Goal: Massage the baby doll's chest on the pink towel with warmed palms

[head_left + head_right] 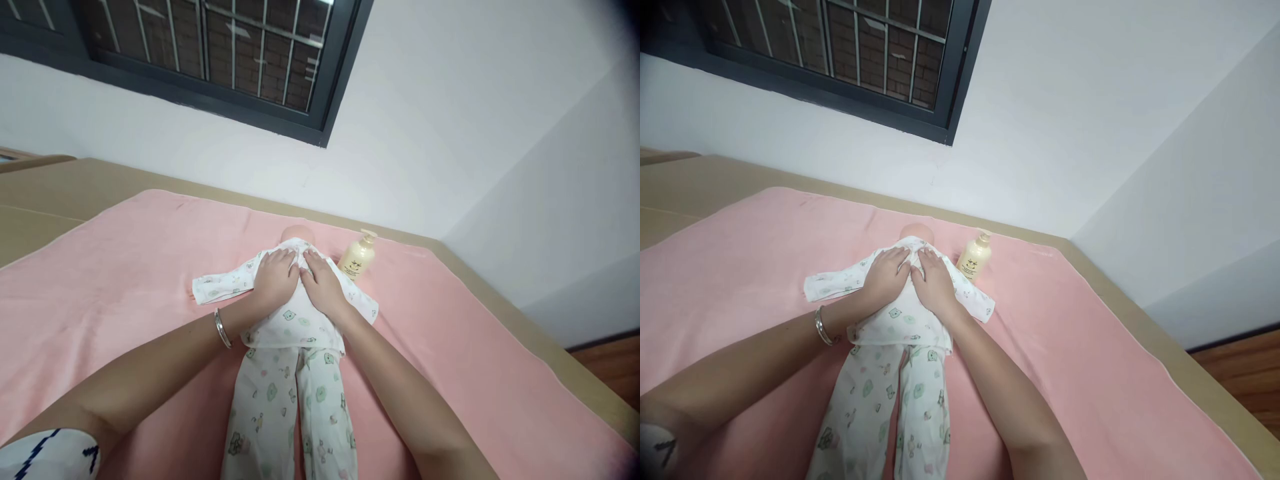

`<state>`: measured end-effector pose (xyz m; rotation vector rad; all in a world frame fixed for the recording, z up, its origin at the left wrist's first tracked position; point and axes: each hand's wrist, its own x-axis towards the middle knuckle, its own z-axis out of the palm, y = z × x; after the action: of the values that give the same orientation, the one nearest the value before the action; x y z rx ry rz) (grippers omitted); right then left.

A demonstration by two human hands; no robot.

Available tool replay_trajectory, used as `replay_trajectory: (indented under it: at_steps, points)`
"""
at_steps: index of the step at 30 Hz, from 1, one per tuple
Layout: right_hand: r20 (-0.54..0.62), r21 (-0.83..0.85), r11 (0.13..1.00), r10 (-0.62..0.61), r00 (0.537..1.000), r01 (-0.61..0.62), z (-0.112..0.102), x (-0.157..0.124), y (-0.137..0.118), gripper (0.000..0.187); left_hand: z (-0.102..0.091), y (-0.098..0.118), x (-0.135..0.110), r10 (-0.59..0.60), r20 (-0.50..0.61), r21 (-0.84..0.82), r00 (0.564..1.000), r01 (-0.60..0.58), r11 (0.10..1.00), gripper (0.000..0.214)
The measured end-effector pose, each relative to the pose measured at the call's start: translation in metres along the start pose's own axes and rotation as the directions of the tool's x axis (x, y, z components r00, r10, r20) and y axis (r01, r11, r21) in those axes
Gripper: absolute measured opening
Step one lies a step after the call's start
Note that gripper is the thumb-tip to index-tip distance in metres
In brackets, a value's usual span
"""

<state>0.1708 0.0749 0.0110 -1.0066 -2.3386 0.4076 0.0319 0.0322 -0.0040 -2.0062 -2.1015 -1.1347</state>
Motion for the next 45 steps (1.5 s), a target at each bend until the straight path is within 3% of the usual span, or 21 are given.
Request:
replay_trajectory:
  at_steps: [7, 9, 13, 17, 21, 25, 30, 34, 41, 45]
  points:
    - [0.055, -0.020, 0.985, -0.171, 0.984, 0.173, -0.011, 0.007, 0.009, 0.048, 0.004, 0.002, -0.012, 0.065, -0.117, -0.052, 0.991, -0.072, 0.996, 0.038]
    - [0.063, -0.041, 0.984, -0.172, 0.983, 0.175, -0.013, 0.006, 0.008, 0.048, 0.002, -0.001, -0.009, 0.030, -0.086, -0.097, 0.996, -0.039, 0.995, 0.038]
    - [0.052, -0.200, 0.978, -0.045, 0.998, 0.054, -0.011, -0.010, -0.017, 0.048, -0.005, -0.010, 0.005, -0.059, 0.041, -0.177, 0.997, 0.066, 0.982, 0.039]
    - [0.085, -0.318, 0.947, -0.025, 0.996, 0.051, -0.008, -0.023, -0.042, 0.048, -0.011, -0.010, 0.009, -0.064, 0.097, -0.076, 0.993, 0.072, 0.995, 0.041]
    - [0.065, -0.178, 0.984, -0.020, 0.998, 0.031, -0.014, -0.010, -0.028, 0.042, -0.010, 0.005, -0.006, -0.007, 0.095, 0.093, 0.995, -0.002, 0.996, 0.046]
    - [0.070, -0.030, 0.999, -0.009, 0.998, 0.011, -0.019, 0.007, -0.003, 0.039, -0.010, 0.017, -0.018, 0.070, 0.085, 0.131, 0.994, -0.081, 0.988, 0.045]
    - [0.067, -0.190, 0.980, 0.065, 0.996, -0.052, -0.014, -0.006, -0.021, 0.048, -0.017, 0.008, 0.000, -0.003, 0.173, 0.058, 0.985, -0.007, 0.998, 0.044]
    - [0.091, -0.258, 0.966, 0.053, 0.994, -0.028, -0.013, -0.018, -0.041, 0.048, -0.020, 0.000, 0.011, -0.043, 0.207, 0.053, 0.977, 0.033, 0.998, 0.040]
    - [0.063, -0.033, 0.999, -0.028, 0.998, 0.030, -0.017, 0.004, -0.005, 0.037, -0.012, 0.020, -0.016, 0.048, 0.106, 0.141, 0.993, -0.063, 0.988, 0.041]
    - [0.047, -0.076, 0.997, -0.015, 0.999, 0.019, -0.013, 0.005, -0.002, 0.038, -0.017, 0.020, -0.013, 0.073, 0.152, 0.077, 0.986, -0.085, 0.993, 0.042]
